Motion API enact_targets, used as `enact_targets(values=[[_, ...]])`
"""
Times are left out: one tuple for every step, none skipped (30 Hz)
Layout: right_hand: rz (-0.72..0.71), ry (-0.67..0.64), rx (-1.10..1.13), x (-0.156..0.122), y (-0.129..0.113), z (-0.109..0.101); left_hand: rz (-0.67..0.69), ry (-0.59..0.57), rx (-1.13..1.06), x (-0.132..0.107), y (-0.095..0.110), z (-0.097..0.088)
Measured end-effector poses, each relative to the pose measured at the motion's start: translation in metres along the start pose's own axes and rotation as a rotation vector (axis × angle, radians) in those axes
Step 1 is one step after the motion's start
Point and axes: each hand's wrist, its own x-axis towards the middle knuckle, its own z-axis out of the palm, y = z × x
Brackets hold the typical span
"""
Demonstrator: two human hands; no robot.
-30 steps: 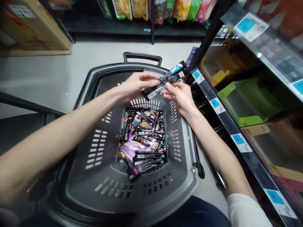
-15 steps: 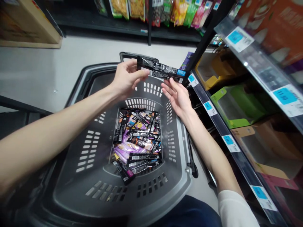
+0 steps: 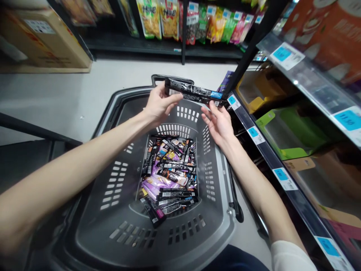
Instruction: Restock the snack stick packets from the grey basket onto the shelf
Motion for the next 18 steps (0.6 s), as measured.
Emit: enact_targets(values=[[-0.007, 0.006, -0.006, 0.0004, 0.0006, 0.0, -0.032, -0.008, -0.004, -0.0013, 0.0011, -0.0002], [-0.016, 0.011, -0.012, 0.0006, 0.0011, 0.0001, -0.054, -0.013, -0.002, -0.0024, 0.002, -0.0004], [-0.025, 0.012, -0.02, 0.0006, 0.0015, 0.0004, -0.065, -0.015, 0.003, -0.0032, 0.0025, -0.0009], [-0.033, 0.011, -0.032, 0.0003, 0.0017, 0.0007, -0.068, -0.014, 0.009, -0.0037, 0.0027, -0.0015], [-0.038, 0.009, -0.048, -0.0001, 0.0017, 0.001, -0.064, -0.01, 0.016, -0.0038, 0.0026, -0.0024], [-0.04, 0.005, -0.065, -0.0007, 0.0015, 0.0015, -0.056, -0.007, 0.024, -0.0037, 0.0024, -0.0034], [-0.039, 0.003, -0.078, -0.0014, 0.0012, 0.0019, -0.047, -0.004, 0.03, -0.0034, 0.0021, -0.0043], [-0.036, 0.001, -0.084, -0.002, 0.0008, 0.0023, -0.038, -0.002, 0.034, -0.003, 0.002, -0.0051], [-0.033, -0.001, -0.084, -0.0025, 0.0003, 0.0025, -0.03, 0.0, 0.038, -0.0026, 0.0021, -0.0056], [-0.029, -0.004, -0.081, -0.003, -0.0002, 0.0027, -0.023, 0.003, 0.042, -0.0023, 0.0025, -0.0056], [-0.025, -0.008, -0.082, -0.0033, -0.0007, 0.0028, -0.017, 0.01, 0.047, -0.0021, 0.0031, -0.0052], [-0.018, -0.01, -0.088, -0.0036, -0.0011, 0.0028, -0.015, 0.018, 0.053, -0.0022, 0.004, -0.0045], [-0.01, -0.012, -0.099, -0.0038, -0.0016, 0.0028, -0.016, 0.027, 0.058, -0.0023, 0.005, -0.0035], [-0.001, -0.012, -0.109, -0.0041, -0.0019, 0.0027, -0.019, 0.036, 0.061, -0.0026, 0.0061, -0.0023], [0.009, -0.01, -0.112, -0.0044, -0.0022, 0.0026, -0.023, 0.045, 0.061, -0.003, 0.0071, -0.0013], [0.017, -0.009, -0.107, -0.0047, -0.0023, 0.0026, -0.028, 0.052, 0.061, -0.0034, 0.0079, -0.0004], [0.022, -0.008, -0.099, -0.0051, -0.0023, 0.0026, -0.032, 0.055, 0.062, -0.0037, 0.0086, 0.0003], [0.024, -0.009, -0.091, -0.0055, -0.0023, 0.0028, -0.036, 0.056, 0.066, -0.0039, 0.009, 0.0008]])
